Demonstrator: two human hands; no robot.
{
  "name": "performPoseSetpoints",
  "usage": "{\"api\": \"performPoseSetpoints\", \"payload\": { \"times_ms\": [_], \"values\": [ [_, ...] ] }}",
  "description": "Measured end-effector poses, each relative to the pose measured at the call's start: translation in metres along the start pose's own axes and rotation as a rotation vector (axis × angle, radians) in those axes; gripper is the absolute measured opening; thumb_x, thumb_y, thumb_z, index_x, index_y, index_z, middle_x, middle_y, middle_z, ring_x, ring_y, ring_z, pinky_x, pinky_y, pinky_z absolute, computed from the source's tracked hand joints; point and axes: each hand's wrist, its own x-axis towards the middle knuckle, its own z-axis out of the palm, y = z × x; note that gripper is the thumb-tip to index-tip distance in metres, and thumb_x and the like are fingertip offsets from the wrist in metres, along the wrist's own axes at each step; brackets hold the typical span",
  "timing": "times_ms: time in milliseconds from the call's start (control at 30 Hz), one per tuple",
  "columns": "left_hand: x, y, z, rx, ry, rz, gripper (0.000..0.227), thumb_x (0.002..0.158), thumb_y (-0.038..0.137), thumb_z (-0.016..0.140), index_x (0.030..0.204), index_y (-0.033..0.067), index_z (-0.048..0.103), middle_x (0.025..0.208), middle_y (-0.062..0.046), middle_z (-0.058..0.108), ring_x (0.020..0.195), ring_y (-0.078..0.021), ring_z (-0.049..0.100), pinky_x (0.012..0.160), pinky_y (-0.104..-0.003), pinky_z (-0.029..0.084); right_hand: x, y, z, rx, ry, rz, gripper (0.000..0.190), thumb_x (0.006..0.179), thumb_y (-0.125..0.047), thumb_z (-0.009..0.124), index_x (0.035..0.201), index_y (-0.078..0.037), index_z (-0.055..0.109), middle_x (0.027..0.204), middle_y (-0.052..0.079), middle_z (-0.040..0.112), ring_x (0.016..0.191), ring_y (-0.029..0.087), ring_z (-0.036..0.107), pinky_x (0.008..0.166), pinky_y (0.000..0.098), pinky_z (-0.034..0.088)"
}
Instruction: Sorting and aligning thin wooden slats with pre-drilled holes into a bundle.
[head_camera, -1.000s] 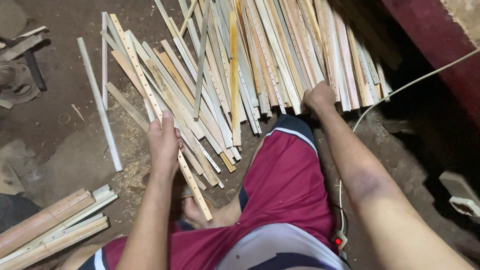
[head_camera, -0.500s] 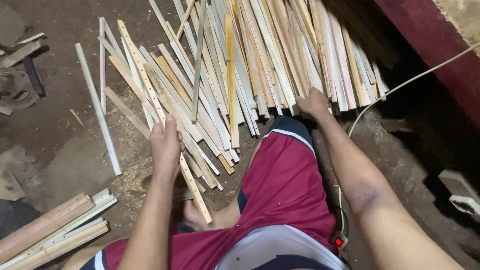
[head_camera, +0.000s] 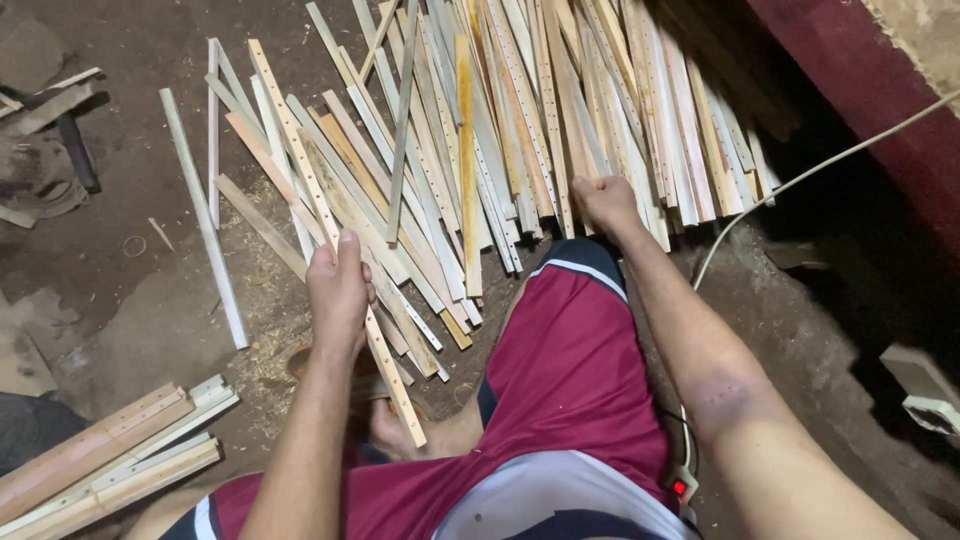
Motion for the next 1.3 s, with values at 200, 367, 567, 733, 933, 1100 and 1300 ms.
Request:
{"api": "performPoseSetpoints", "payload": {
  "times_ms": [200,367,567,733,933,1100,1300],
  "values": [
    [0.009,-0.008,-0.005,-0.01,-0.012,0.011,0.037,0.109,0.038,0.052,0.106,0.0019,0.053,0.063,-0.005,0.049,0.038,-0.0123,0.047,0.032,-0.028,0.043,-0.045,-0.048,-0.025,-0.134,0.001,-0.066,0.046,0.083,-0.031,0.081,0.114,-0.004,0.062,0.096,0.022,0.073,0.079,0.036,0.075,0.068,0.0475,0.064],
    [0.001,0.004,-0.002,-0.077,-0.025,0.01,0.044,0.11,0.043,0.046,0.114,0.0003,0.054,0.064,-0.005,0.048,0.039,-0.0124,0.047,0.033,-0.028,0.044,-0.017,-0.027,-0.027,-0.289,0.066,-0.126,0.052,0.096,-0.045,0.055,0.143,-0.024,0.062,0.122,0.02,0.071,0.121,0.043,0.063,0.104,0.0552,0.05],
    [0.009,-0.004,0.0,-0.147,-0.087,0.027,0.054,0.109,0.051,0.041,0.122,-0.0002,0.055,0.068,-0.006,0.053,0.043,-0.0132,0.053,0.038,-0.026,0.051,-0.042,-0.032,-0.034,-0.11,0.062,-0.105,0.04,0.1,-0.044,0.06,0.125,-0.016,0.074,0.107,0.015,0.075,0.108,0.037,0.07,0.088,0.0518,0.056],
    [0.02,-0.017,0.002,-0.313,-0.125,0.084,0.059,0.107,0.048,0.041,0.13,-0.0048,0.05,0.089,-0.016,0.065,0.071,-0.0239,0.073,0.068,-0.038,0.067,-0.213,-0.145,-0.027,0.343,-0.217,-0.079,0.061,0.101,-0.025,0.066,0.15,0.004,0.045,0.111,0.016,0.065,0.082,0.023,0.07,0.071,0.0397,0.061],
    [0.011,-0.019,0.011,-0.34,-0.165,0.117,0.068,0.106,0.054,0.043,0.139,-0.006,0.045,0.121,-0.026,0.064,0.103,-0.0342,0.073,0.092,-0.049,0.062,-0.313,-0.138,0.055,0.903,-0.734,0.077,0.058,0.094,-0.007,0.068,0.145,0.012,0.048,0.127,0.025,0.066,0.112,0.028,0.067,0.093,0.0489,0.062],
    [0.008,-0.017,-0.006,-0.396,-0.014,0.049,0.057,0.102,0.048,0.057,0.123,-0.0047,0.05,0.081,-0.014,0.065,0.05,-0.02,0.066,0.042,-0.034,0.065,-0.307,-0.108,0.085,0.809,-1.135,0.086,0.067,0.085,-0.005,0.081,0.141,0.014,0.049,0.111,0.028,0.073,0.089,0.031,0.077,0.079,0.0458,0.067],
    [0.01,-0.008,-0.013,-0.323,0.035,0.029,0.045,0.102,0.045,0.059,0.11,0.001,0.057,0.067,-0.005,0.058,0.042,-0.0145,0.058,0.034,-0.027,0.057,-0.283,-0.13,0.072,0.404,-1.071,-0.194,0.048,0.095,-0.025,0.073,0.133,0.004,0.065,0.113,0.018,0.075,0.097,0.021,0.071,0.084,0.0439,0.065]
  ]
}}
